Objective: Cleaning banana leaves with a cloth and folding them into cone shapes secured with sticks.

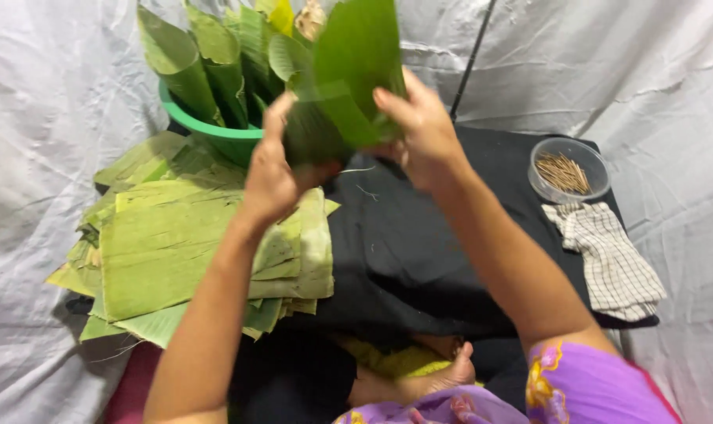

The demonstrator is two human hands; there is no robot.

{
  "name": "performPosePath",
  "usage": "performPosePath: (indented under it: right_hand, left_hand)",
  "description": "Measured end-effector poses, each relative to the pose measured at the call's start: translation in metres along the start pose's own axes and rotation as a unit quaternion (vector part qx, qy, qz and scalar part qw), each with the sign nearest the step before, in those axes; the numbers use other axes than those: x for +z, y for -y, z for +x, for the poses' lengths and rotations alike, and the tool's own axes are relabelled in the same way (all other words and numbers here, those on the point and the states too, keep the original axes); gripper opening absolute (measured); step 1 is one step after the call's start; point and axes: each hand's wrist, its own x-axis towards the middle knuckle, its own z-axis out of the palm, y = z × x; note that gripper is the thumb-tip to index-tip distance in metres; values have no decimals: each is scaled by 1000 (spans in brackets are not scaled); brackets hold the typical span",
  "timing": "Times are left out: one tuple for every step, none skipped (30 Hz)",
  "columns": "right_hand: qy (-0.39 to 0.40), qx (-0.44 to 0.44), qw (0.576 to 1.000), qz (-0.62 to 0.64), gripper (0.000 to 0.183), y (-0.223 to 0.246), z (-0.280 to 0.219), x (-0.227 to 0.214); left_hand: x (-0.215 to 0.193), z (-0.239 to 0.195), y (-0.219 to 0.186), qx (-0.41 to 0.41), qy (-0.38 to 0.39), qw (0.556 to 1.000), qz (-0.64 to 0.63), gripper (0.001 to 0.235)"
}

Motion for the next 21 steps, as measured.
performPosePath:
  right_hand:
    - [5, 1, 1000, -1, 52, 8, 16, 7]
    - [24, -14, 999, -44, 49, 16, 32, 13]
    - [43, -32, 995, -86, 46, 25, 48, 21]
    - [48, -34, 995, -86, 46, 25, 63, 27]
    - [34, -74, 984, -155, 39, 27, 79, 34]
    - [19, -114, 968, -223, 35, 29, 96, 40]
    - [22, -118, 968, -222, 35, 20, 115, 41]
    - [-1, -130, 958, -254, 36, 11, 136, 42]
    - [-23, -141, 948, -285, 38, 2, 157, 44]
    - [-20, -145, 948, -283, 38, -6, 168, 47]
    - [-46, -137, 933, -329, 31, -14, 179, 50]
    - [-73, -129, 916, -373, 24, -22, 190, 53]
    - [-71, -130, 917, -371, 24, -33, 199, 52]
    - [-67, -121, 913, -383, 28, -45, 209, 51]
    - [-63, -111, 910, -396, 32, -57, 219, 49]
    - [-62, -111, 910, -396, 32, -69, 228, 49]
    - [-58, -87, 910, -401, 30, -79, 236, 48]
    - [-53, -62, 910, -407, 27, -89, 244, 46]
    - [-53, -60, 910, -406, 27, -98, 254, 43]
    - [-41, -14, 912, -409, 30, -106, 264, 39]
    - [-28, 32, 911, -410, 35, -114, 274, 35]
  left_hand:
    - [-10, 11, 7, -1, -4, 1000, 2, 94]
    - [-21, 22, 14, 11, -21, 1000, 6, 90]
    - [-32, 34, 22, 24, -36, 999, 12, 87]
    - [-38, 42, 34, 26, -40, 999, 15, 87]
    - [-45, 51, 47, 29, -43, 999, 10, 84]
    - [-52, 62, 60, 32, -46, 998, 6, 81]
    - [-56, 66, 67, 36, -48, 998, 10, 81]
    - [-60, 71, 74, 53, -45, 997, -19, 88]
    - [-65, 77, 81, 69, -42, 996, -47, 96]
    - [-66, 78, 98, 71, -44, 996, -42, 96]
    - [-68, 80, 115, 46, -52, 997, -46, 112]
    - [-70, 83, 133, 20, -59, 997, -50, 129]
    - [-71, 85, 134, 21, -61, 997, -47, 129]
    - [-71, 87, 135, 58, -79, 995, 24, 129]
    - [-71, 89, 137, 94, -97, 987, 92, 129]
    - [-75, 87, 140, 94, -98, 986, 93, 129]
    - [-78, 86, 141, 36, -74, 987, 137, 106]
    - [-81, 85, 143, -21, -49, 982, 179, 84]
    - [-83, 85, 158, -22, -48, 982, 179, 84]
    - [-85, 84, 173, -60, -56, 973, 216, 70]
    - [-86, 84, 187, -96, -65, 961, 252, 57]
